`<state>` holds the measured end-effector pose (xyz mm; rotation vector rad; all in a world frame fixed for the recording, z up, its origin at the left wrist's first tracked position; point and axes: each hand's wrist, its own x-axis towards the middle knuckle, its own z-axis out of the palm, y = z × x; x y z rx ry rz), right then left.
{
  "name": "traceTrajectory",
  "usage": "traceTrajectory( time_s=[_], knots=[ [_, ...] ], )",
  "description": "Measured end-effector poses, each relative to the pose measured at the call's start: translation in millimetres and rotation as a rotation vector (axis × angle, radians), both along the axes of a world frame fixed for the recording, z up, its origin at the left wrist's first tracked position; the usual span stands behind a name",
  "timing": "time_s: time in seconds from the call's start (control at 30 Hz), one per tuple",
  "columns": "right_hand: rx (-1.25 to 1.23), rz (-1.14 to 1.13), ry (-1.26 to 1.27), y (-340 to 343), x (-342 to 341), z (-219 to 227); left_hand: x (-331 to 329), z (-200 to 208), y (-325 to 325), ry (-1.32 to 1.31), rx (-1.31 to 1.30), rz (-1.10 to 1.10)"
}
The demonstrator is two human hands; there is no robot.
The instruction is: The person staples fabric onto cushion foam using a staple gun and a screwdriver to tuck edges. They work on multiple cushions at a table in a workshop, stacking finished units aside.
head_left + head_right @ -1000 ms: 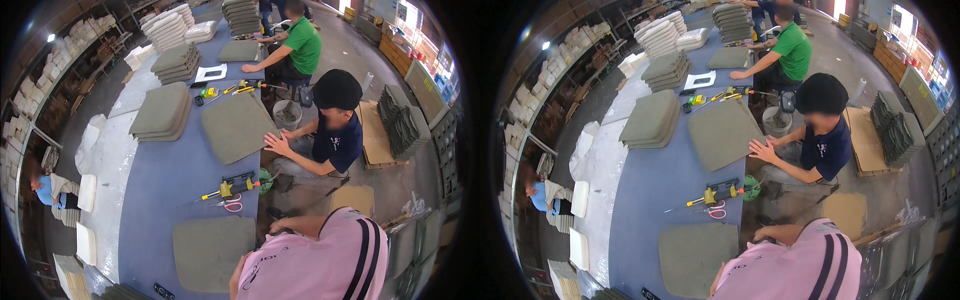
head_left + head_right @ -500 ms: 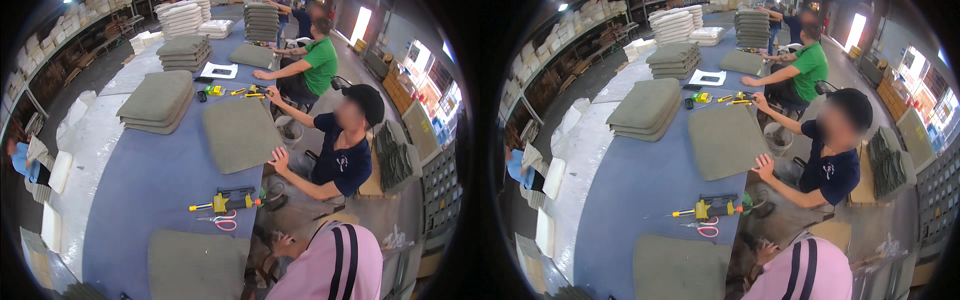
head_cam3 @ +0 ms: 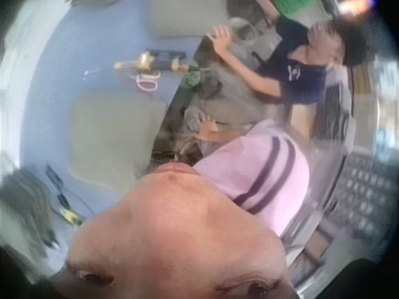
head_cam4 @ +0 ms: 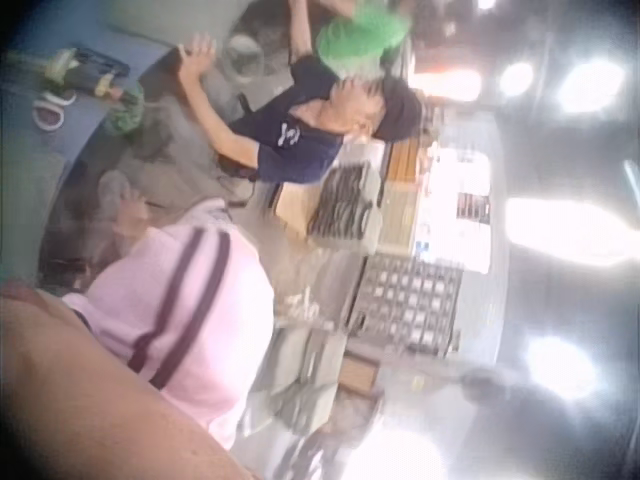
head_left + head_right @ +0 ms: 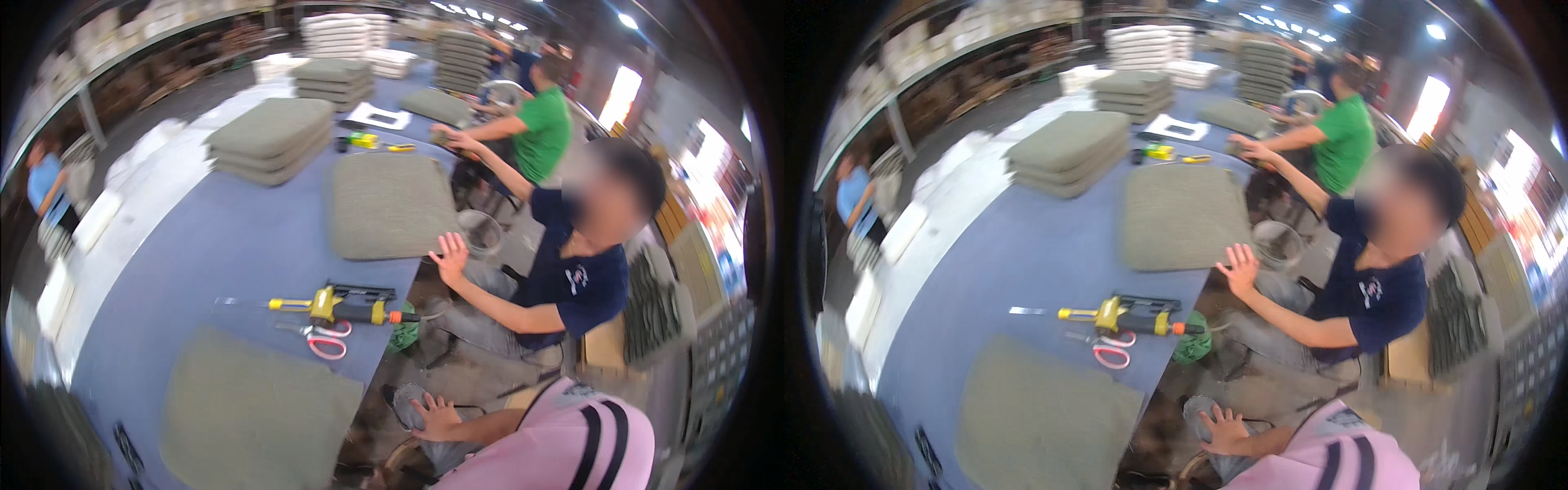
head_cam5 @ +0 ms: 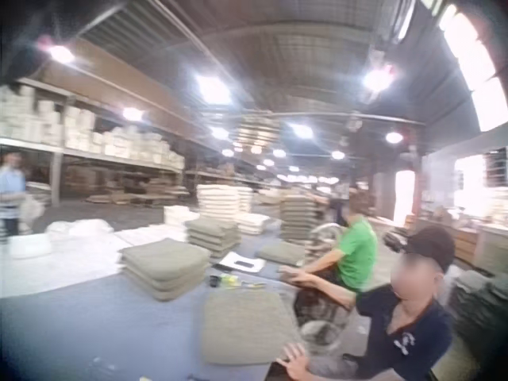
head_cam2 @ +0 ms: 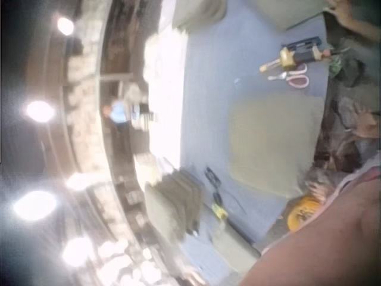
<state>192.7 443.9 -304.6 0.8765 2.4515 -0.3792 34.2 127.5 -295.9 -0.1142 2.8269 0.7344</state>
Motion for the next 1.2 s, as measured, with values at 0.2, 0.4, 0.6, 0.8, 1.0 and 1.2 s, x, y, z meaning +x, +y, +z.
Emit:
traceTrajectory(
  time_s=[0.2, 0.4, 0.6, 0.8, 1.0, 1.2],
  knots=[
    [-0.061, 0.104, 0.216, -43, 59, -48, 176, -58, -73, -0.120, -0.199, 0.166],
    [0.179, 0.251, 0.541, 10, 136, -37, 210, -57, -12, -0.047, -0.009, 0.117],
    [-0.933, 0.316, 0.578, -84, 109, 193, 233, -80, -39, -0.008, 0.072, 0.130],
    [-1.645, 1.204, 0.162, -147, 97, 314, 220, -67, -30, -0.041, 0.065, 0.094],
    [-1.659, 1.597, -0.086, -187, 63, 343, 221, -62, -39, -0.002, 0.085, 0.088],
    [-2.304, 0.550, 0.300, -185, 96, 308, 219, -135, -60, 0.098, 0.138, 0.047]
  ],
)
